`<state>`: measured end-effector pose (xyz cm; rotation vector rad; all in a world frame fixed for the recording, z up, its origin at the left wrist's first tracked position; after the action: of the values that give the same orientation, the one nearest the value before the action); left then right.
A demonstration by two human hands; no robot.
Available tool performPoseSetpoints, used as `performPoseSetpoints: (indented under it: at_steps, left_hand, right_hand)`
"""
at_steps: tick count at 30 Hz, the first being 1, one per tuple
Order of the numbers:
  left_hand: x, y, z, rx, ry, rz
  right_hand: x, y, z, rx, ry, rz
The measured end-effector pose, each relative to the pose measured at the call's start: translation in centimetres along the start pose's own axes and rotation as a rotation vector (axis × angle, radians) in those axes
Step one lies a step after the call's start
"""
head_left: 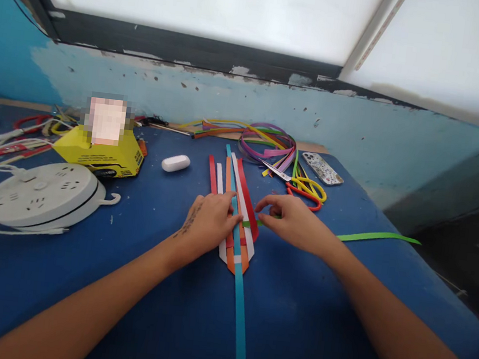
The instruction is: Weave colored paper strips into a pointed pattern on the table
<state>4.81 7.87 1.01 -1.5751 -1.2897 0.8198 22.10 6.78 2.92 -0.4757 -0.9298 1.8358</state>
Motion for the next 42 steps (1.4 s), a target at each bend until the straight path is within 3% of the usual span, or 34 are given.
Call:
performPoseSetpoints:
  at_steps: [6, 13, 29, 39, 42]
  left_hand:
    - [0.3, -0.2, 1.0, -0.069, -0.022, 0.016]
    - [0.8, -0.3, 1.7, -0.118, 0.009, 0.044]
    - [0.6, -0.2, 1.5, -0.156, 0.016, 0.096]
    - [0.8, 0.0, 1.8, -0.160, 0.034, 0.100]
    - [0.8, 0.0, 1.9, -0.154, 0.033, 0.093]
  right_hand:
    - [0.3, 0.4, -0.6, 0.034, 0.020, 0.092]
    - [-0.2, -0.6, -0.2, 0.081, 0.038, 0.000]
    - [-0.2, 1.1, 1.2, 0.114, -0.069, -0.066]
    - [0.6, 0.7, -2.2, 0.090, 0.034, 0.070]
    - [0.7, 1.1, -2.1, 0.072, -0.001, 0.102]
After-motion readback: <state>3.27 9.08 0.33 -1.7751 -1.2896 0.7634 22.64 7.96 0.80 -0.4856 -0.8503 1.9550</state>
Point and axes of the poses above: each hand's wrist, its own x-axis towards the middle knuckle, its own y-axis out of the palm, z = x × y, the point moved 5 cm from there along x, towards the middle knuckle, and after that the axes turned 7 degrees about -y, right-handed, at the moved point
